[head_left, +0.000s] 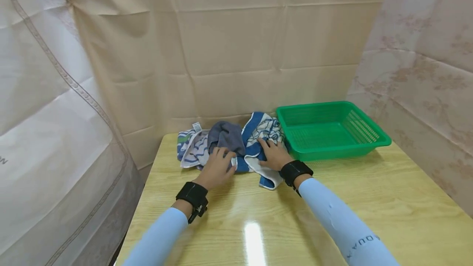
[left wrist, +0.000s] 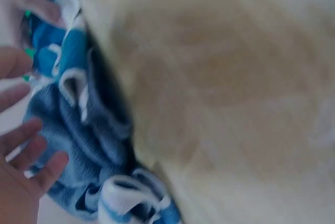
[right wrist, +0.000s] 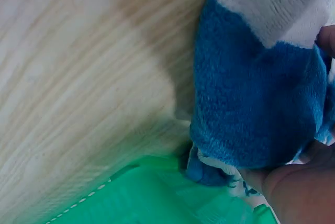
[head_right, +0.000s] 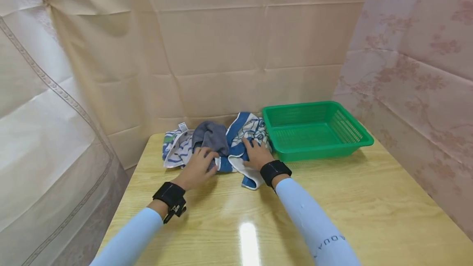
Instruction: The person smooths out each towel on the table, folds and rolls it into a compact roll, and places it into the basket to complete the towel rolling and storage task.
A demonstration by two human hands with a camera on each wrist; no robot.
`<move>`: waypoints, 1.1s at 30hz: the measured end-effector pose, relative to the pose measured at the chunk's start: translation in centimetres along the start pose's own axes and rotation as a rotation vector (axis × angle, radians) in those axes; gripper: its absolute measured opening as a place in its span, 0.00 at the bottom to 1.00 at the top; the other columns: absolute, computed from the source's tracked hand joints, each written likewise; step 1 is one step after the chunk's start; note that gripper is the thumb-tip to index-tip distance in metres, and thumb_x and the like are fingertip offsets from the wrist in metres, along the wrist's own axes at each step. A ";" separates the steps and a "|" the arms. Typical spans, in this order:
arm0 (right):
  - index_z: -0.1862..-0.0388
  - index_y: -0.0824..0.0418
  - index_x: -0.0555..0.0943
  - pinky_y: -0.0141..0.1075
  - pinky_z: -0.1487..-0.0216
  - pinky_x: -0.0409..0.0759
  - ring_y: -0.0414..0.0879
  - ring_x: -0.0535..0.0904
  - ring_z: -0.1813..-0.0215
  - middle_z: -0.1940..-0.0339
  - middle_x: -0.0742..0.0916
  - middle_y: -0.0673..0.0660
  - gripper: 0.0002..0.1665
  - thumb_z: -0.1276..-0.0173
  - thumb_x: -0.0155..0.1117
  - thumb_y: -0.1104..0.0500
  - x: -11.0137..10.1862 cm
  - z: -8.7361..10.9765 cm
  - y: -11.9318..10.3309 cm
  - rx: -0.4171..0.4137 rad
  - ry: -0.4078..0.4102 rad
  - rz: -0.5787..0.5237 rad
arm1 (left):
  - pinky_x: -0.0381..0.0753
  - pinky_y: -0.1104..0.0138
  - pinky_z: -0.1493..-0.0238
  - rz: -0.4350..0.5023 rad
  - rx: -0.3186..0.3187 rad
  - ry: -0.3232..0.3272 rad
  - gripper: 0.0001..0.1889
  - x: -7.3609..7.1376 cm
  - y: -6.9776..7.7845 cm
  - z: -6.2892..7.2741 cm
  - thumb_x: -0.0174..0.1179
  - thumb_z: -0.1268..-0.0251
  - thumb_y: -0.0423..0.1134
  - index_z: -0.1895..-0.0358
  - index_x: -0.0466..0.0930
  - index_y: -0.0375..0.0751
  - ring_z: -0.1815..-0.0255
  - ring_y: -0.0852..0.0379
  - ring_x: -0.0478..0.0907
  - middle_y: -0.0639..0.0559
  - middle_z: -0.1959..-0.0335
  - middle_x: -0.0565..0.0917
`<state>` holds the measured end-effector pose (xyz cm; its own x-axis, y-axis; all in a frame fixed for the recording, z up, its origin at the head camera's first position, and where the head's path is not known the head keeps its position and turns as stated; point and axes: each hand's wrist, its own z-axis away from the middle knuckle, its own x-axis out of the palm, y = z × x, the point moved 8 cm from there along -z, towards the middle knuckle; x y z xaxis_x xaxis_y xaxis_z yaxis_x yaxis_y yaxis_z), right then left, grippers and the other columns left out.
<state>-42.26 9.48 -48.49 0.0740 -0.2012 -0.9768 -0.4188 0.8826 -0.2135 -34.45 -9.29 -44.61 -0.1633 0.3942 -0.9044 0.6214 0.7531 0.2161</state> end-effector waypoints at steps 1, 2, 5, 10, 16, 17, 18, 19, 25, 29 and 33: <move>0.16 0.57 0.50 0.68 0.33 0.66 0.80 0.67 0.32 0.28 0.69 0.77 0.57 0.32 0.74 0.46 0.0 0.1 0.0 -0.002 0.006 0.001 | 0.72 0.44 0.42 0.003 0.023 -0.046 0.16 0.7 0.4 0.2 0.62 0.25 0.41 0.39 0.79 0.41 0.40 0.39 0.69 0.36 0.40 0.75; 0.16 0.56 0.50 0.68 0.34 0.66 0.81 0.67 0.33 0.28 0.69 0.77 0.58 0.32 0.75 0.48 0.0 0.1 0.0 0.003 0.009 -0.003 | 0.73 0.45 0.41 -0.004 0.042 -0.095 0.17 1.4 0.8 0.4 0.61 0.23 0.42 0.38 0.79 0.42 0.39 0.40 0.70 0.38 0.38 0.75; 0.15 0.53 0.49 0.68 0.39 0.71 0.81 0.67 0.33 0.29 0.68 0.79 0.58 0.33 0.75 0.52 -0.3 0.1 0.1 0.022 -0.002 -0.028 | 0.71 0.43 0.36 -0.043 0.028 -0.270 0.22 3.2 0.9 1.1 0.57 0.20 0.48 0.30 0.74 0.47 0.31 0.39 0.68 0.39 0.30 0.71; 0.18 0.56 0.56 0.58 0.52 0.79 0.74 0.76 0.40 0.33 0.72 0.79 0.47 0.31 0.68 0.58 -1.9 0.8 -0.1 0.034 -0.040 -0.182 | 0.63 0.37 0.30 -0.052 -0.115 -0.462 0.32 4.4 -0.2 2.0 0.54 0.21 0.56 0.21 0.63 0.50 0.22 0.35 0.59 0.36 0.22 0.62; 0.32 0.67 0.73 0.44 0.60 0.71 0.57 0.76 0.59 0.50 0.84 0.65 0.34 0.41 0.57 0.71 -5.5 3.8 -0.5 -0.008 -0.011 -0.426 | 0.58 0.36 0.28 -0.068 -0.230 -0.527 0.37 4.0 -1.2 2.4 0.52 0.22 0.61 0.18 0.57 0.49 0.20 0.34 0.54 0.33 0.21 0.58; 0.33 0.67 0.74 0.43 0.57 0.71 0.56 0.76 0.55 0.48 0.84 0.65 0.33 0.41 0.57 0.72 -6.0 4.5 -0.7 -0.024 -0.026 -0.471 | 0.58 0.36 0.28 -0.074 -0.240 -0.535 0.38 4.0 -1.3 2.4 0.52 0.22 0.62 0.17 0.55 0.49 0.20 0.34 0.52 0.32 0.20 0.58; 0.34 0.67 0.75 0.42 0.53 0.72 0.55 0.75 0.50 0.44 0.82 0.63 0.32 0.41 0.57 0.72 -6.5 5.3 -0.9 -0.041 -0.054 -0.523 | 0.57 0.35 0.28 -0.074 -0.247 -0.537 0.39 4.0 -1.4 2.4 0.52 0.23 0.63 0.17 0.55 0.49 0.19 0.33 0.52 0.32 0.20 0.57; 0.34 0.66 0.75 0.43 0.52 0.72 0.55 0.74 0.48 0.42 0.81 0.64 0.32 0.40 0.57 0.72 -6.8 6.2 -1.2 -0.062 -0.098 -0.595 | 0.57 0.35 0.28 -0.080 -0.251 -0.540 0.40 4.0 -1.5 2.5 0.52 0.23 0.63 0.17 0.54 0.49 0.19 0.33 0.52 0.31 0.20 0.57; 0.30 0.60 0.75 0.44 0.47 0.74 0.58 0.70 0.40 0.34 0.76 0.62 0.31 0.31 0.53 0.73 -9.2 10.9 -3.7 -0.219 -0.349 -0.925 | 0.66 0.36 0.33 -0.121 -0.270 -0.467 0.41 3.3 -2.2 2.3 0.60 0.27 0.61 0.19 0.60 0.44 0.24 0.33 0.61 0.32 0.25 0.65; 0.36 0.53 0.79 0.45 0.39 0.73 0.55 0.72 0.35 0.35 0.79 0.55 0.32 0.33 0.51 0.77 -10.1 11.5 -4.7 -0.355 -0.321 -0.828 | 0.67 0.36 0.34 -0.004 -0.133 -0.342 0.45 2.6 -0.7 1.3 0.70 0.35 0.58 0.20 0.61 0.48 0.25 0.35 0.63 0.37 0.22 0.62; 0.41 0.51 0.81 0.43 0.43 0.77 0.49 0.80 0.42 0.42 0.84 0.52 0.27 0.29 0.55 0.76 -9.2 10.9 -4.3 -0.430 -0.177 -0.546 | 0.63 0.34 0.32 0.061 0.153 -0.398 0.37 3.1 3.2 1.2 0.71 0.36 0.58 0.26 0.72 0.54 0.20 0.35 0.54 0.42 0.18 0.55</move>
<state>-31.32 12.16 -38.84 0.5050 -0.4622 -0.7290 -0.5969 0.4230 -0.6817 -32.07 -6.27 -47.12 0.1671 0.1794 -0.9695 0.7323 0.6359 0.2439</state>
